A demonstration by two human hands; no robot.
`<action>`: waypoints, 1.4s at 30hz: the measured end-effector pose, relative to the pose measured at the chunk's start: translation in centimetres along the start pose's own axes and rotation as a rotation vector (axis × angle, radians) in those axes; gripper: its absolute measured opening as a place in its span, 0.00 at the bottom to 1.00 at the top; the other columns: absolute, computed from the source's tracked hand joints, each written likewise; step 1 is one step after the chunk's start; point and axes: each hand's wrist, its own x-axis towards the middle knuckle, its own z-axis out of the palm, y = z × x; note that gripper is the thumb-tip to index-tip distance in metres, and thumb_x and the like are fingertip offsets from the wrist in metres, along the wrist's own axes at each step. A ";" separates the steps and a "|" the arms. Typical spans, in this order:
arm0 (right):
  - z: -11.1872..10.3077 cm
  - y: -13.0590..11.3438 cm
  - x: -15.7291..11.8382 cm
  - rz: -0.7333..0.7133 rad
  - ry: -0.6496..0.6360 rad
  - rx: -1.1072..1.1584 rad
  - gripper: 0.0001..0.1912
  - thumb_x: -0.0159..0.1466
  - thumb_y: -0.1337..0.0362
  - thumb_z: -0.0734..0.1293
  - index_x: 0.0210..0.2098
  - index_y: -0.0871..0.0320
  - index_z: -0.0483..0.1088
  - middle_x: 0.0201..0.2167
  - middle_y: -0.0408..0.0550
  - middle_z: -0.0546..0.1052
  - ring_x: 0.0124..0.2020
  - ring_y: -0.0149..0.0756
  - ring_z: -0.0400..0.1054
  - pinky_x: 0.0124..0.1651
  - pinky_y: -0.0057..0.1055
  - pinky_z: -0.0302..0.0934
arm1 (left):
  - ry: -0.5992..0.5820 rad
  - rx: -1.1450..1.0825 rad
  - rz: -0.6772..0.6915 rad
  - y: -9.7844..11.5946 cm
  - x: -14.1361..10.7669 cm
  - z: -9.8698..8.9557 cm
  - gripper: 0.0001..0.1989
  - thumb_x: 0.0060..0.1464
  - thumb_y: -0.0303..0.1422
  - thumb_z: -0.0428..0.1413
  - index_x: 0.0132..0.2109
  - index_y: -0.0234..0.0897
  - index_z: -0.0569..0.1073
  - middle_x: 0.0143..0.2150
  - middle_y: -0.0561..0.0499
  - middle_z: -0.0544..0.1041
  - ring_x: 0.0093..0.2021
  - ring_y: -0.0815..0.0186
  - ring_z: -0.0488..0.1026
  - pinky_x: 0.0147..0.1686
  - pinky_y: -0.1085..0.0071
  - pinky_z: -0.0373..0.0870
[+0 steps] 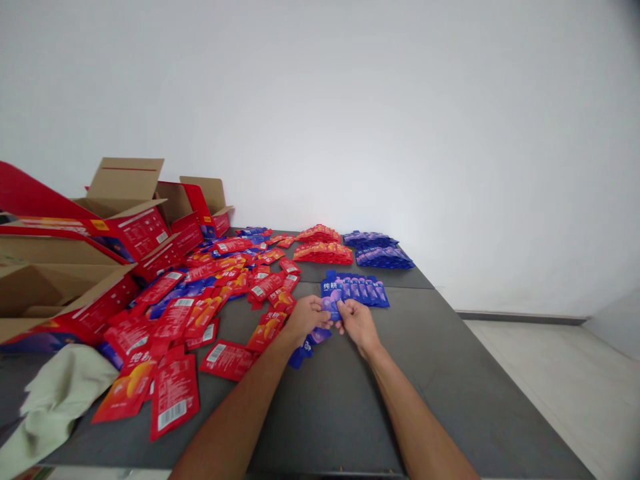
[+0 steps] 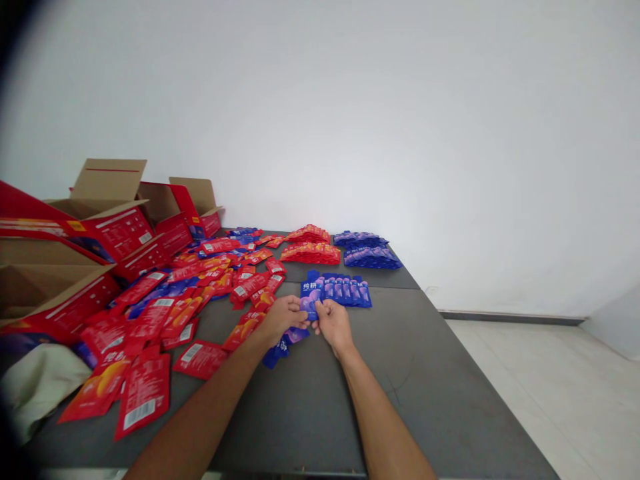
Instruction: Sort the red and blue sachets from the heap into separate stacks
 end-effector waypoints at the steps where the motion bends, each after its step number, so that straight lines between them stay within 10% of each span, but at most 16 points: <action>1: 0.1 0.0 0.0 -0.007 -0.014 0.008 0.23 0.64 0.42 0.60 0.28 0.55 0.64 0.17 0.41 0.74 0.16 0.30 0.63 0.22 0.25 0.56 | 0.035 0.029 0.017 -0.1 0.1 0.0 0.18 0.40 0.29 0.68 0.36 0.34 0.68 0.27 0.51 0.77 0.25 0.65 0.77 0.27 0.70 0.75; 10: 0.5 -0.1 -0.2 0.072 -0.063 0.073 0.27 0.64 0.38 0.58 0.27 0.56 0.67 0.16 0.41 0.71 0.13 0.28 0.56 0.16 0.25 0.48 | 0.078 0.150 0.082 -1.0 1.3 -0.7 0.13 0.41 0.21 0.60 0.34 0.36 0.67 0.24 0.56 0.75 0.21 0.67 0.75 0.20 0.73 0.69; 17: 0.0 0.1 0.2 -0.054 0.080 -0.080 0.29 0.66 0.40 0.56 0.22 0.56 0.62 0.15 0.39 0.66 0.18 0.30 0.60 0.22 0.25 0.53 | -0.008 0.142 0.055 -0.6 1.2 -1.3 0.13 0.43 0.34 0.65 0.33 0.35 0.70 0.26 0.53 0.76 0.22 0.68 0.74 0.21 0.74 0.70; 26: 0.4 0.7 0.4 -0.031 0.069 -0.087 0.27 0.68 0.43 0.52 0.26 0.56 0.66 0.16 0.40 0.69 0.17 0.32 0.62 0.24 0.26 0.56 | 0.154 0.192 0.064 -1.1 1.6 -1.5 0.13 0.49 0.41 0.62 0.32 0.34 0.75 0.25 0.53 0.75 0.23 0.71 0.71 0.22 0.76 0.67; 33: -1.1 1.2 1.5 -0.255 0.222 -0.558 0.18 0.68 0.62 0.56 0.50 0.60 0.71 0.43 0.54 0.78 0.46 0.42 0.71 0.53 0.35 0.61 | 0.339 0.384 0.051 -0.1 4.5 -2.8 0.10 0.52 0.35 0.57 0.27 0.33 0.73 0.22 0.52 0.73 0.23 0.68 0.71 0.23 0.75 0.67; 42: -0.8 2.6 2.0 -0.233 0.042 -0.950 0.26 0.67 0.58 0.60 0.65 0.47 0.61 0.70 0.47 0.55 0.71 0.55 0.37 0.67 0.60 0.35 | 0.317 0.644 0.071 -0.8 9.8 -2.4 0.08 0.51 0.29 0.56 0.39 0.32 0.77 0.30 0.45 0.79 0.28 0.63 0.75 0.31 0.70 0.68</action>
